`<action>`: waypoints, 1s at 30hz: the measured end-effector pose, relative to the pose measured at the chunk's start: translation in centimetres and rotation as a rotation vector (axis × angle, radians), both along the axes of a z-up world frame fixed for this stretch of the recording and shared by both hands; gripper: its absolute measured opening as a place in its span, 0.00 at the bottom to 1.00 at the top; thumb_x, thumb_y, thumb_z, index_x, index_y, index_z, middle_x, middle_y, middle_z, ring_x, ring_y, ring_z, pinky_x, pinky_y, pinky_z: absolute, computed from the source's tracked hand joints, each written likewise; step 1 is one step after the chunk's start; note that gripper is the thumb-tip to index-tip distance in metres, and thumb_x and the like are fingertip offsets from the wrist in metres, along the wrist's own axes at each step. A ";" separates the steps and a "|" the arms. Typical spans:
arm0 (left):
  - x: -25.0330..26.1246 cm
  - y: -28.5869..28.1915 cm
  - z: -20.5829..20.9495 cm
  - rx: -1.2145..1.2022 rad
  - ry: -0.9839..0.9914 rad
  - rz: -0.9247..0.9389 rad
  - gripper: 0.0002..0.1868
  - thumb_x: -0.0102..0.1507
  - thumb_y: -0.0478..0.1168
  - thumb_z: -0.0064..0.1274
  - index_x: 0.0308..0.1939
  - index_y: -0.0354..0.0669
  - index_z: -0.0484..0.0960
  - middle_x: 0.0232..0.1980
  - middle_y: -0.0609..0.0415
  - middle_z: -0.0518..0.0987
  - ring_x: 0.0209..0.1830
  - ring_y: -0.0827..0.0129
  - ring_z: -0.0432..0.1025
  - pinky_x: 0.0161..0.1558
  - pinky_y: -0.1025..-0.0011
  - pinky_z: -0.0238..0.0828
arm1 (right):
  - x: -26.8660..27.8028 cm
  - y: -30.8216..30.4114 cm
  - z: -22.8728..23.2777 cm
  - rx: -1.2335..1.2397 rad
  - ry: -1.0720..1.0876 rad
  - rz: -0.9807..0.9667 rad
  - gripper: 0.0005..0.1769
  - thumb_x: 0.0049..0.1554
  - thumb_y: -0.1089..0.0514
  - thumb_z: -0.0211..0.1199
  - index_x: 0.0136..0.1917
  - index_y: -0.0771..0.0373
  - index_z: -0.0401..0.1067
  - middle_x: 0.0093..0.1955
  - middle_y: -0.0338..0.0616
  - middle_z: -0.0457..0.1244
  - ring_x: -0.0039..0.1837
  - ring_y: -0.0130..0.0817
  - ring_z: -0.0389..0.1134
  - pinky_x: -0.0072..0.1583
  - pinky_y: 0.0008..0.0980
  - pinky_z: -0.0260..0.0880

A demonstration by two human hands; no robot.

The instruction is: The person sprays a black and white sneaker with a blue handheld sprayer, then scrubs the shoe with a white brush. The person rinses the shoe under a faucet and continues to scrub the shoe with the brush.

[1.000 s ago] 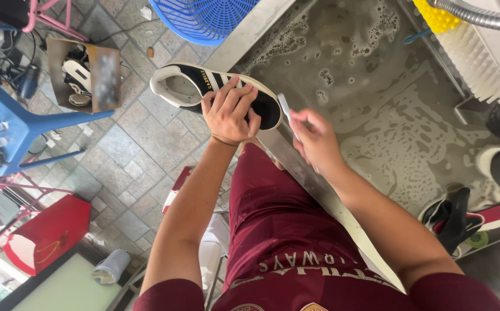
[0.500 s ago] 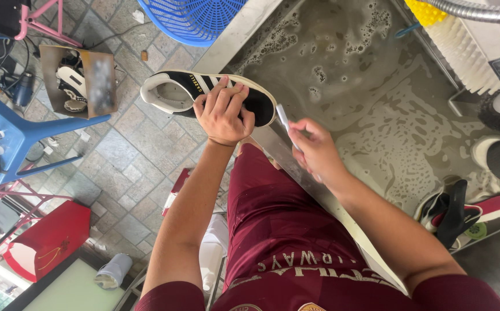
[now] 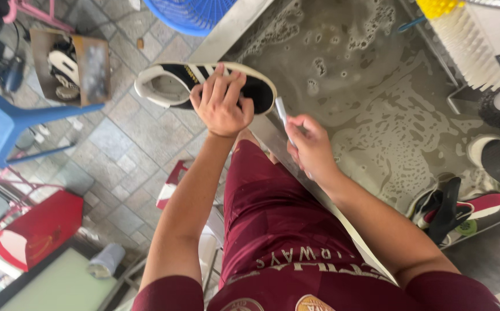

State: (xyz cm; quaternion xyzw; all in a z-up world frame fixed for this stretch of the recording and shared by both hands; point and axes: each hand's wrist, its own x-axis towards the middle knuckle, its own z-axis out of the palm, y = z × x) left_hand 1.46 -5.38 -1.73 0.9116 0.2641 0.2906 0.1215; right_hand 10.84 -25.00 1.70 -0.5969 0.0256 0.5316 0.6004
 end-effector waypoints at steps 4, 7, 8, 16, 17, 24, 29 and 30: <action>0.5 -1.2 1.3 -0.026 0.115 0.115 0.22 0.57 0.44 0.56 0.55 0.48 0.82 0.59 0.59 0.78 0.70 0.60 0.67 0.61 0.54 0.56 | 1.9 2.5 -1.6 0.001 -0.080 -0.017 0.08 0.67 0.53 0.57 0.57 0.57 0.68 0.24 0.34 0.54 0.21 0.18 0.47 0.24 0.22 0.43; -0.3 -1.1 3.5 -0.062 0.279 0.003 0.33 0.58 0.57 0.61 0.64 0.48 0.75 0.67 0.53 0.71 0.73 0.53 0.64 0.61 0.50 0.55 | 2.8 3.7 -2.4 0.046 -0.081 -0.052 0.08 0.68 0.55 0.58 0.56 0.60 0.65 0.39 0.29 0.64 0.25 0.19 0.51 0.25 0.25 0.45; -0.9 0.0 4.3 -0.046 0.411 -0.066 0.37 0.54 0.62 0.62 0.62 0.50 0.74 0.68 0.50 0.69 0.71 0.51 0.64 0.59 0.47 0.55 | 3.2 4.0 -2.5 0.067 -0.077 -0.070 0.08 0.69 0.56 0.58 0.56 0.62 0.64 0.46 0.27 0.70 0.27 0.19 0.52 0.26 0.26 0.45; -1.2 4.4 6.4 -0.231 0.797 -0.119 0.46 0.51 0.70 0.65 0.68 0.69 0.64 0.61 0.46 0.69 0.55 0.51 0.74 0.47 0.52 0.71 | 5.3 6.4 -3.1 0.129 -0.232 0.037 0.11 0.68 0.53 0.58 0.61 0.59 0.69 0.28 0.36 0.58 0.23 0.18 0.49 0.26 0.23 0.47; -0.7 3.8 6.2 -0.258 0.846 -0.075 0.47 0.53 0.73 0.64 0.70 0.67 0.62 0.58 0.44 0.69 0.52 0.50 0.75 0.44 0.54 0.73 | 5.2 6.3 -3.3 0.127 -0.252 0.036 0.11 0.68 0.54 0.58 0.61 0.59 0.69 0.28 0.37 0.58 0.23 0.19 0.50 0.26 0.23 0.47; -0.3 1.7 4.5 -0.508 0.495 0.283 0.71 0.52 0.76 0.64 0.78 0.36 0.41 0.55 0.38 0.71 0.39 0.49 0.78 0.35 0.59 0.78 | 2.6 5.4 -3.6 0.105 -0.361 0.078 0.11 0.69 0.56 0.58 0.63 0.59 0.70 0.30 0.34 0.62 0.29 0.18 0.58 0.29 0.23 0.52; -0.2 1.7 4.8 -0.612 0.540 0.323 0.65 0.53 0.76 0.60 0.80 0.43 0.50 0.53 0.44 0.74 0.40 0.55 0.80 0.38 0.62 0.78 | 0.3 5.9 -3.0 0.195 -0.308 0.078 0.14 0.68 0.55 0.59 0.65 0.58 0.65 0.29 0.33 0.60 0.28 0.18 0.55 0.30 0.23 0.52; -0.1 1.7 4.8 -0.604 0.527 0.325 0.64 0.53 0.76 0.59 0.80 0.44 0.52 0.53 0.45 0.75 0.39 0.55 0.80 0.39 0.62 0.77 | 0.1 6.0 -2.9 0.207 -0.288 0.060 0.14 0.68 0.55 0.59 0.66 0.57 0.65 0.28 0.32 0.59 0.28 0.18 0.55 0.29 0.22 0.52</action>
